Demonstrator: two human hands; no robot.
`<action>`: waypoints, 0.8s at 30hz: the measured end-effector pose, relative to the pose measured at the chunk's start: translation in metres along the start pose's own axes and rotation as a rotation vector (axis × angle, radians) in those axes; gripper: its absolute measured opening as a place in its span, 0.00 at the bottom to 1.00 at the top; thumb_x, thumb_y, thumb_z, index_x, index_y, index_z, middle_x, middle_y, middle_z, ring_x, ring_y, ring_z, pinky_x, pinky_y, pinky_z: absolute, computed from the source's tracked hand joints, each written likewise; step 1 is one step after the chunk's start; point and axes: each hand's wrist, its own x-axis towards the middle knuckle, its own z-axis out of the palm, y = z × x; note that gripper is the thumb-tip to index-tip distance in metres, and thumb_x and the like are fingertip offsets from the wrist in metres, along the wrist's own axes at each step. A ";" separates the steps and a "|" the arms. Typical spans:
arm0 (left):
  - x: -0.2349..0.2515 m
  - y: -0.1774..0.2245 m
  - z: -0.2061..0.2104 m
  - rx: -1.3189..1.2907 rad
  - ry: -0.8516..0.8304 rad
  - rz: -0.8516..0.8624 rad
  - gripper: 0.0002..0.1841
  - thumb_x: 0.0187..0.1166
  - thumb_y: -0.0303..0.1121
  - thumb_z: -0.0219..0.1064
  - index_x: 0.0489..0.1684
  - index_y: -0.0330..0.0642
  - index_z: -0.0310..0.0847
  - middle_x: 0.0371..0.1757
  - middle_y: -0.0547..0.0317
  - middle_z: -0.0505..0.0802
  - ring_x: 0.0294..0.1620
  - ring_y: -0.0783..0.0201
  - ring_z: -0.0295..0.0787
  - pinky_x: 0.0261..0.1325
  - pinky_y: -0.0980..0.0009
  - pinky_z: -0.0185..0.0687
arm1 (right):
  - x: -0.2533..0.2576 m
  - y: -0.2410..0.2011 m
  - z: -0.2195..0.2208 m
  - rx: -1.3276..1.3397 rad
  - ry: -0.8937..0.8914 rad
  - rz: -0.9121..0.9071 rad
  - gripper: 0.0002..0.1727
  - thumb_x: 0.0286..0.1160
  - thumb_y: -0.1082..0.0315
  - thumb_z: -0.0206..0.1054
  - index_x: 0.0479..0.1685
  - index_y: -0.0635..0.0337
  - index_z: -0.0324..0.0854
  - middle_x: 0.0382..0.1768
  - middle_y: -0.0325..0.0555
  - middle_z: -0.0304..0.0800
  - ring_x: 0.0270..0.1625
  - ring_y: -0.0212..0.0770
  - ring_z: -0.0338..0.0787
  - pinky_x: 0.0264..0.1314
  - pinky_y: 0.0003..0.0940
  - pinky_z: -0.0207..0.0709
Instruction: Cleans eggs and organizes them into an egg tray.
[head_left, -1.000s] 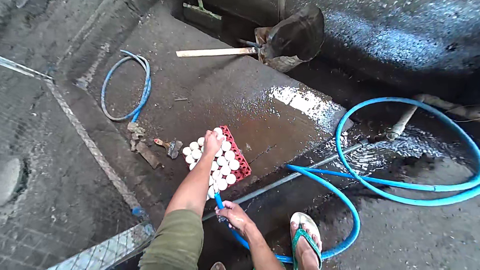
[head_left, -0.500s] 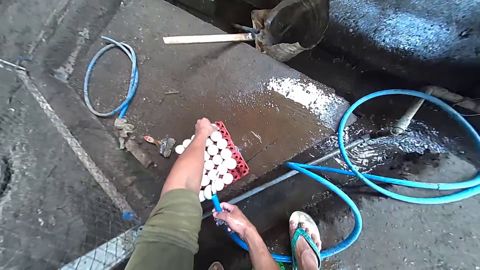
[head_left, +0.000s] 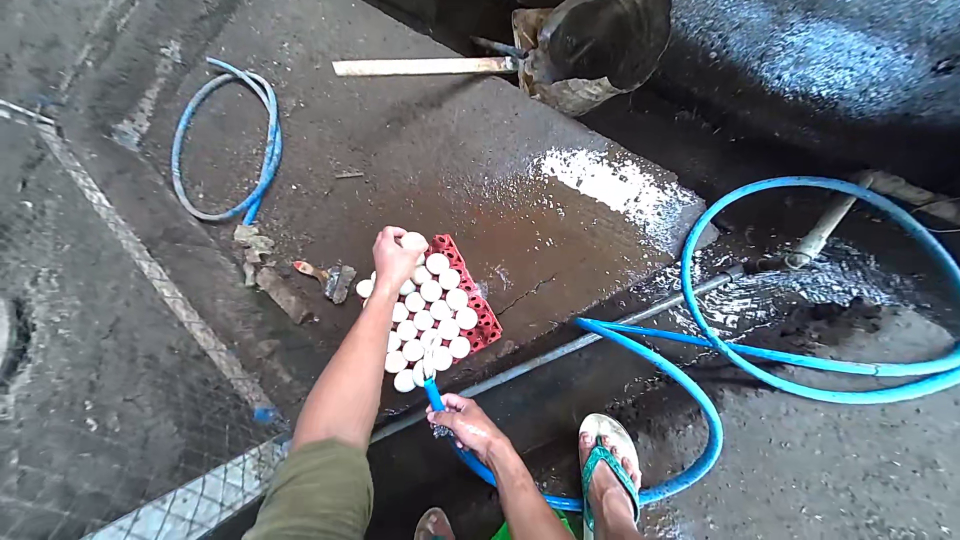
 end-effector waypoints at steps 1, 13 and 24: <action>-0.016 -0.007 -0.004 -0.133 -0.004 0.009 0.28 0.70 0.34 0.78 0.67 0.32 0.77 0.63 0.33 0.86 0.61 0.41 0.85 0.65 0.42 0.80 | 0.000 -0.001 0.000 -0.015 0.000 0.001 0.12 0.85 0.64 0.66 0.61 0.58 0.82 0.37 0.41 0.85 0.21 0.27 0.72 0.20 0.22 0.63; -0.220 -0.063 -0.013 -1.111 -0.202 -0.500 0.31 0.95 0.52 0.32 0.52 0.36 0.76 0.30 0.53 0.89 0.24 0.64 0.84 0.31 0.72 0.83 | -0.004 -0.004 0.016 -0.164 -0.025 0.036 0.15 0.81 0.70 0.63 0.65 0.58 0.75 0.39 0.44 0.89 0.17 0.27 0.70 0.16 0.22 0.63; -0.324 0.010 -0.056 -0.879 -0.161 -0.258 0.32 0.96 0.49 0.32 0.81 0.35 0.68 0.69 0.39 0.86 0.66 0.53 0.84 0.72 0.52 0.78 | -0.065 -0.062 0.084 -0.349 0.531 -0.629 0.24 0.92 0.60 0.48 0.72 0.65 0.81 0.67 0.61 0.87 0.71 0.54 0.85 0.77 0.58 0.73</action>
